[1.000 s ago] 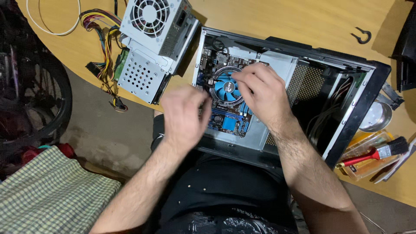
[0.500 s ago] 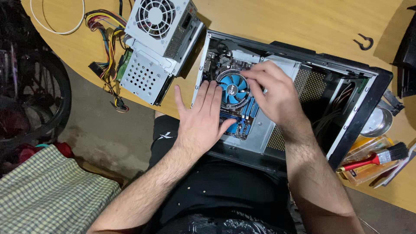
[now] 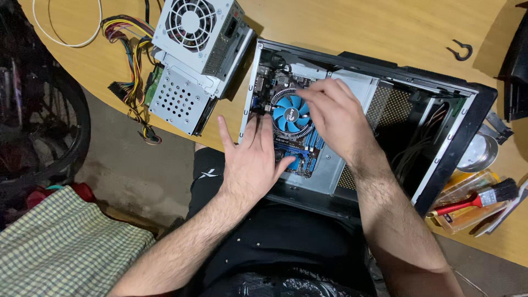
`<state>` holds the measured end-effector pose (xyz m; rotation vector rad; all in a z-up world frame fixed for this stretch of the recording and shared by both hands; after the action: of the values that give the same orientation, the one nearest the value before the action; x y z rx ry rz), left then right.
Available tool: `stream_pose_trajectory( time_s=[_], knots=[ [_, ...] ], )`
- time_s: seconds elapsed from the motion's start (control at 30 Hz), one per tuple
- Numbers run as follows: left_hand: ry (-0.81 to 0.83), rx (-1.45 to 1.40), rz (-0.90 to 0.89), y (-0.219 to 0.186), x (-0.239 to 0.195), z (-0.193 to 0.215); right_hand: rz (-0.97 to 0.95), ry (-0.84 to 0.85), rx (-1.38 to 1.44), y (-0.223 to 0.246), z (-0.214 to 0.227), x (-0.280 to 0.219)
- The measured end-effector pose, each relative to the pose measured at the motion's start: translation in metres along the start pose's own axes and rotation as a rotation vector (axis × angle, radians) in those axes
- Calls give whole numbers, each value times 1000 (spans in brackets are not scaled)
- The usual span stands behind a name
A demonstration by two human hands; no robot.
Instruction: The person installs a blue CPU cooler onto the motherboard inside a computer case, securing it with screws. They then connect the cooler's power cable to the motherboard and insert a small expansion card into a slot.
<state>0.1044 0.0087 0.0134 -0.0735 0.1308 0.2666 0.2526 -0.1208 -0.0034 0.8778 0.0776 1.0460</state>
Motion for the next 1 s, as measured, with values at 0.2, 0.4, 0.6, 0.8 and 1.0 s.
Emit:
stream_pose_trajectory(
  time_s=[0.2, 0.4, 0.6, 0.8, 1.0],
  knots=[
    [-82, -73, -32, -2, -7, 13, -74, -8, -91, -22, 17, -10],
    [-217, -422, -165, -5, 7, 30, -124, -21, -241, -21, 19, -19],
    [-197, -548, -246, -1, 24, 19, -233, 15, -262, -37, 14, -31],
    [-128, -647, -315, -9, 32, 19, -317, -3, -330, -49, 4, -48],
    [-175, -674, -272, -12, 48, 12, -294, 16, -362, -36, 0, -35]
  ],
)
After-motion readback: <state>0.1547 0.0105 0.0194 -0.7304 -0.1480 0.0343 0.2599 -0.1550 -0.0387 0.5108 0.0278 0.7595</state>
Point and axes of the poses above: each hand's wrist, its own x-axis towards the middle knuckle, its own z-axis out of the back of the hand, y = z × x, the point moved 8 cm from there along x, towards the middle knuckle, and after that the axes turned 15 degrees about z, right-handed, at the moved point
